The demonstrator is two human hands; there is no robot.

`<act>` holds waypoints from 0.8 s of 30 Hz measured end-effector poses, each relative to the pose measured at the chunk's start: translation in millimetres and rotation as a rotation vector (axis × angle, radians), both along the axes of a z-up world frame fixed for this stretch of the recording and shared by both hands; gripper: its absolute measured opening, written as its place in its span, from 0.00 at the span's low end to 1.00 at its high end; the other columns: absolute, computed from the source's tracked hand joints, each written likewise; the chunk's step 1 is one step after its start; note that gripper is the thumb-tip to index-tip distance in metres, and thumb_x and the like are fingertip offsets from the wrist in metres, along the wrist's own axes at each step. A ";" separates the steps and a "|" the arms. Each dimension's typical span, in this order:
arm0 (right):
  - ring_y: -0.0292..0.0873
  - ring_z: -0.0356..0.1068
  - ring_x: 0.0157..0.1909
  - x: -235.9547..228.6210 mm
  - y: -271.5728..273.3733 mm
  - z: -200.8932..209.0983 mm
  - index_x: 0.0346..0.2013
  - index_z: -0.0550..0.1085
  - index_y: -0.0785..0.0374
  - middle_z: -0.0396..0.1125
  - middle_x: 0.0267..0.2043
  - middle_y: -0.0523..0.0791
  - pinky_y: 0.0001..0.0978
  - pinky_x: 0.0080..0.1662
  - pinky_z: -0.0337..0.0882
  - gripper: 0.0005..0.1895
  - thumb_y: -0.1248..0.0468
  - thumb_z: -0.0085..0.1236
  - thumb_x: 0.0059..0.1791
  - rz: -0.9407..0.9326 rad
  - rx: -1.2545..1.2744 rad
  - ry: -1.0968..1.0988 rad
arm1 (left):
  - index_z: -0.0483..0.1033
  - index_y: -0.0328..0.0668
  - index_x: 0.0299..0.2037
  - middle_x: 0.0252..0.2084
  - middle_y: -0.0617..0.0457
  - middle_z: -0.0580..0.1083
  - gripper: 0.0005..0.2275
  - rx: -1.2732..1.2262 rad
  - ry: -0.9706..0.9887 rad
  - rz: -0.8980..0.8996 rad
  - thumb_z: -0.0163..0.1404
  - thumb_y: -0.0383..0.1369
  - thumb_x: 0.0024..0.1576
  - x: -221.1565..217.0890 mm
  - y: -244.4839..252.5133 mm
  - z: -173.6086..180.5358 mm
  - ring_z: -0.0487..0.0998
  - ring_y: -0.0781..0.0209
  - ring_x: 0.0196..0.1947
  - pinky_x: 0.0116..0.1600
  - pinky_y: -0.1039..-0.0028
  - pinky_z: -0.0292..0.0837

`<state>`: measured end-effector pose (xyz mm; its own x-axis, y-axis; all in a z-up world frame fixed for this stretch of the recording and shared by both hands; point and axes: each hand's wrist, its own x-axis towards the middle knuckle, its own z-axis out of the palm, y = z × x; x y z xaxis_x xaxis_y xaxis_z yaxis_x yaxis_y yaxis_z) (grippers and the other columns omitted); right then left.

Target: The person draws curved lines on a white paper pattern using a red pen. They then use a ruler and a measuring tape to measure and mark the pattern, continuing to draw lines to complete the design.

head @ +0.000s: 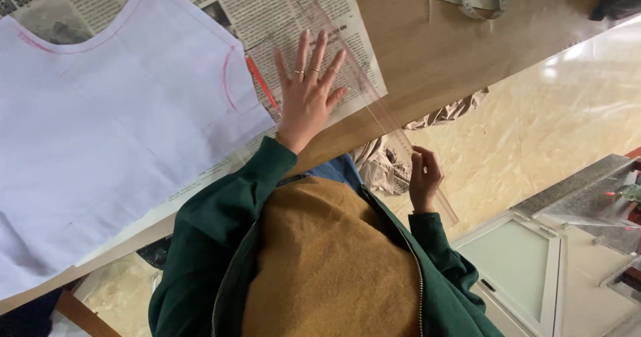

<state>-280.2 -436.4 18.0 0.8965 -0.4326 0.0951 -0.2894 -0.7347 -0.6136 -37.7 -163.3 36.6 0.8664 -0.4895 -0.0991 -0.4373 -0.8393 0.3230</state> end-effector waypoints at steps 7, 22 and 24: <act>0.31 0.59 0.27 -0.5 -21.6 1.6 0.41 0.79 0.59 0.67 0.26 0.38 0.27 0.31 0.58 0.05 0.63 0.57 0.57 -0.065 0.035 0.107 | 0.42 0.72 0.79 0.80 0.51 0.38 0.27 0.034 0.094 -0.048 0.34 0.60 0.74 0.8 -13.2 2.2 0.36 0.36 0.79 0.72 0.24 0.28; 0.30 0.57 0.26 18.8 -32.6 2.9 0.39 0.78 0.59 0.65 0.25 0.38 0.26 0.31 0.57 0.05 0.62 0.59 0.57 -0.002 0.028 0.138 | 0.35 0.71 0.79 0.81 0.51 0.35 0.28 0.136 0.229 -0.034 0.32 0.62 0.75 13.1 -14.1 23.4 0.35 0.39 0.82 0.73 0.25 0.26; 0.30 0.58 0.26 19.4 -32.3 3.4 0.39 0.78 0.59 0.66 0.25 0.38 0.25 0.30 0.57 0.05 0.62 0.59 0.57 -0.008 0.026 0.153 | 0.33 0.71 0.79 0.81 0.51 0.34 0.29 0.153 0.252 -0.042 0.32 0.62 0.76 14.0 -13.4 24.8 0.34 0.39 0.82 0.73 0.26 0.26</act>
